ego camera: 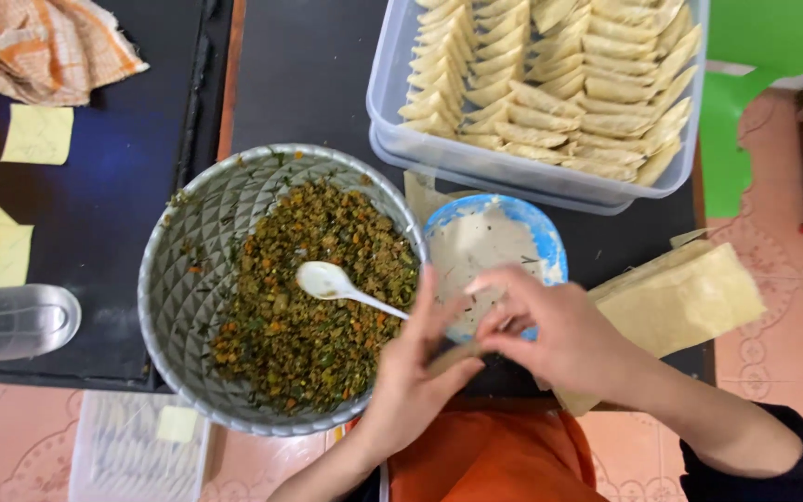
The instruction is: Folding, filling, and sealing samosas using wrappers and a spoon
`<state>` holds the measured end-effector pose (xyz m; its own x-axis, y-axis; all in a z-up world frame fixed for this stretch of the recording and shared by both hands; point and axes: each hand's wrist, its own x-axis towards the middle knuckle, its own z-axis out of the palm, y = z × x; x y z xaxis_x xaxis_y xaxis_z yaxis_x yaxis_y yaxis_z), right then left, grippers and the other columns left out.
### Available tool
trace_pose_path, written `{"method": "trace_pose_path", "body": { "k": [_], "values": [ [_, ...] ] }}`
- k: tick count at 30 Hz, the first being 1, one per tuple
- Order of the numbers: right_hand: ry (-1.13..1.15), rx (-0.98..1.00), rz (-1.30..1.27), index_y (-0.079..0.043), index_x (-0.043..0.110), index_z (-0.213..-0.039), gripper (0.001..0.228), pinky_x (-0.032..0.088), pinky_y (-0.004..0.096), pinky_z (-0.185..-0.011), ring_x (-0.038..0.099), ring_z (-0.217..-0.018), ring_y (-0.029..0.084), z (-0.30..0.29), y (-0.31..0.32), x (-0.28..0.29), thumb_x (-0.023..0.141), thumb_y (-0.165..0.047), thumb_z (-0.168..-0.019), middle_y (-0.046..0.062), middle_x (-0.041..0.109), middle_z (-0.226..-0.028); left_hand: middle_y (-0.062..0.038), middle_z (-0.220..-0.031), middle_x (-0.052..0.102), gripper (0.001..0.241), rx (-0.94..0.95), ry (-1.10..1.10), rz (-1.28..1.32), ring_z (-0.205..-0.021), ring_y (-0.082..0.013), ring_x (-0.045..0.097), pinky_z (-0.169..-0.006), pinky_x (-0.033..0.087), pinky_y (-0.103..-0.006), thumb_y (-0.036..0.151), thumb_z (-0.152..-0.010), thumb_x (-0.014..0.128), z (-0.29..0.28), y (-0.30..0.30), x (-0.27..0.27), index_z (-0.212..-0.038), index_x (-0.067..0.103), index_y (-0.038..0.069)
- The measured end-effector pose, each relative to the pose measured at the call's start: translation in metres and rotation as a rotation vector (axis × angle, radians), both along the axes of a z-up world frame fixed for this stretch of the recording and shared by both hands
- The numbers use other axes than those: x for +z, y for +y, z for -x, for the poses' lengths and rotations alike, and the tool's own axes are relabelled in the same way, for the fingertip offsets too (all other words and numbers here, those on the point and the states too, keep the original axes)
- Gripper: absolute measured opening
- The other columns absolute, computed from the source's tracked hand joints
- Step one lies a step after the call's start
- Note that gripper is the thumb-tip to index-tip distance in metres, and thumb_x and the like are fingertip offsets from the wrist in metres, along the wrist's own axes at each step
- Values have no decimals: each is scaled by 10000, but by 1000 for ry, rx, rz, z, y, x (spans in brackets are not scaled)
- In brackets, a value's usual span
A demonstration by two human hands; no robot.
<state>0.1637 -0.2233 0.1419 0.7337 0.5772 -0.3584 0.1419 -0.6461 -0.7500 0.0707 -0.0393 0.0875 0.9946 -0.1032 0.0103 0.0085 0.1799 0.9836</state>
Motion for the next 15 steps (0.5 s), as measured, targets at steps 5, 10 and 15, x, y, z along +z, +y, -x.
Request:
{"method": "trace_pose_path", "body": {
  "k": [5,10,15],
  "values": [
    [-260,-425,-263,-163,518,-1273,528,601,300,-695,721,-722,143,-86,-29,-3,822,-56,-855,39,785,-906,-232,-1479,568,611,315,-189,39,-1400,-336,569,-1245,413,-459,38,-974,635,7,34,5,-1526,378,-1],
    [-747,-458,-503,-67,386,-1295,654,630,351,-777,754,-856,303,-198,-65,-47,761,305,-908,232,672,-903,-216,-1319,657,368,423,-157,-5,-1275,-310,651,-1143,534,-397,-21,-988,563,12,48,1,-1354,581,-50],
    [-564,-532,-304,-68,395,-1278,636,589,339,-763,711,-794,198,-249,-91,-115,806,117,-829,152,726,-900,-186,-1274,698,306,439,-61,34,-1218,-269,680,-1095,549,-372,4,-986,556,12,51,-7,-1274,654,-33]
  ]
}}
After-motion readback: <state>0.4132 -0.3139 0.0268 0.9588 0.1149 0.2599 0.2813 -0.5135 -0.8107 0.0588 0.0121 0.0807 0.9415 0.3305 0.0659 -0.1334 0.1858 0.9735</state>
